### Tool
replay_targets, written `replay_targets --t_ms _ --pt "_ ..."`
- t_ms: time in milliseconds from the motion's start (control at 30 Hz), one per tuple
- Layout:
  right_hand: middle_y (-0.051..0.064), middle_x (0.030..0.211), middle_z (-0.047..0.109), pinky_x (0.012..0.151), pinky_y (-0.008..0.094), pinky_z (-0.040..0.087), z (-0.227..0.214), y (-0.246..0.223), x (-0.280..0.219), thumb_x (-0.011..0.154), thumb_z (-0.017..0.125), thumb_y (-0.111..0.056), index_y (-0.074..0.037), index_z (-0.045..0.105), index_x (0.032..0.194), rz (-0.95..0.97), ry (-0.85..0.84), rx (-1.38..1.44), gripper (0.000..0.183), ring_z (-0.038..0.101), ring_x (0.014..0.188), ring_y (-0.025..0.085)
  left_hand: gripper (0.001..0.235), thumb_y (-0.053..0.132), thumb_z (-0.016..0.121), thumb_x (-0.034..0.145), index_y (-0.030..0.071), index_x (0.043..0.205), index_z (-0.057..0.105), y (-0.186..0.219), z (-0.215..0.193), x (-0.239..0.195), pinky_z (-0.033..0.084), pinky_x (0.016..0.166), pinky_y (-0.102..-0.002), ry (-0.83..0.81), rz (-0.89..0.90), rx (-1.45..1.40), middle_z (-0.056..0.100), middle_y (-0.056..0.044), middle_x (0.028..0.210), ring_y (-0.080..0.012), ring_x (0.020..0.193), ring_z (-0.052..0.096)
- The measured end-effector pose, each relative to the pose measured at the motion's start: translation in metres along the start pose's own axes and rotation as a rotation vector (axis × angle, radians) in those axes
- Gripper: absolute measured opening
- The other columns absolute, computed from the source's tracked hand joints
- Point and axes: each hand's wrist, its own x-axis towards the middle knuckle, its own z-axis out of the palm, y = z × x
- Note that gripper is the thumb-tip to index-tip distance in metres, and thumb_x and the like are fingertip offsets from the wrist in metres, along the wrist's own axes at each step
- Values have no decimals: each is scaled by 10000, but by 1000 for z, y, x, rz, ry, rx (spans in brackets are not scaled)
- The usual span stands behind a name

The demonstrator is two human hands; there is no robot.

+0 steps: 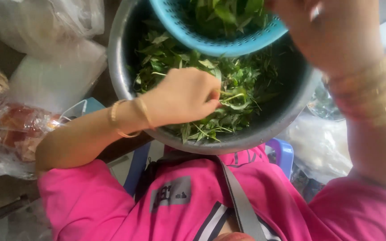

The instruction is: The person picks leafy vegetables from a blue colander and removes stems by hand, placing the leaves into a metal bowl. The task involves repetitive hand movements to separate the edible parts from the stems.

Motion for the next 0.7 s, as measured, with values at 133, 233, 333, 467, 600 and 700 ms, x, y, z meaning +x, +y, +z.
replay_targets --t_ms 133,233,333,467,600,700 --pt "156 900 702 698 331 550 -1 -24 -9 1098 724 98 58 762 1080 32 -134 169 58 642 738 220 184 336 672 907 174 888 757 -1 -28 -13 432 581 -365 -8 -63 -233 653 31 617 -151 596 620" --pt "200 990 645 775 374 610 16 -25 -25 1016 698 -164 74 659 1216 -63 -148 207 314 652 846 264 152 213 672 934 139 805 705 -3 -36 -25 374 540 -311 128 2 -327 508 50 542 -97 492 462" --pt "220 1157 683 978 479 513 38 -35 -26 966 716 -229 51 648 1214 -93 -224 242 381 640 1064 376 143 250 662 977 145 896 716 3 -39 -29 325 485 -289 147 14 -367 496 60 536 -77 465 408" --pt "89 874 629 796 403 493 46 -43 -16 1043 583 -100 -33 663 1106 -133 -233 301 122 622 787 276 122 237 669 951 140 877 675 2 -35 -29 338 529 -302 182 53 -364 473 49 579 -100 517 427" --pt "113 925 652 807 404 503 40 -38 -8 1012 620 -98 -16 696 1008 -159 -314 434 112 606 852 270 190 297 671 970 142 864 704 8 -42 -34 287 490 -265 132 19 -435 422 73 532 -65 481 353" --pt "75 913 702 809 398 507 42 -40 -4 986 673 -100 -30 738 994 -182 -304 441 96 622 860 249 287 345 725 969 146 768 681 5 -42 -28 240 482 -250 78 21 -495 401 84 533 -46 497 318"
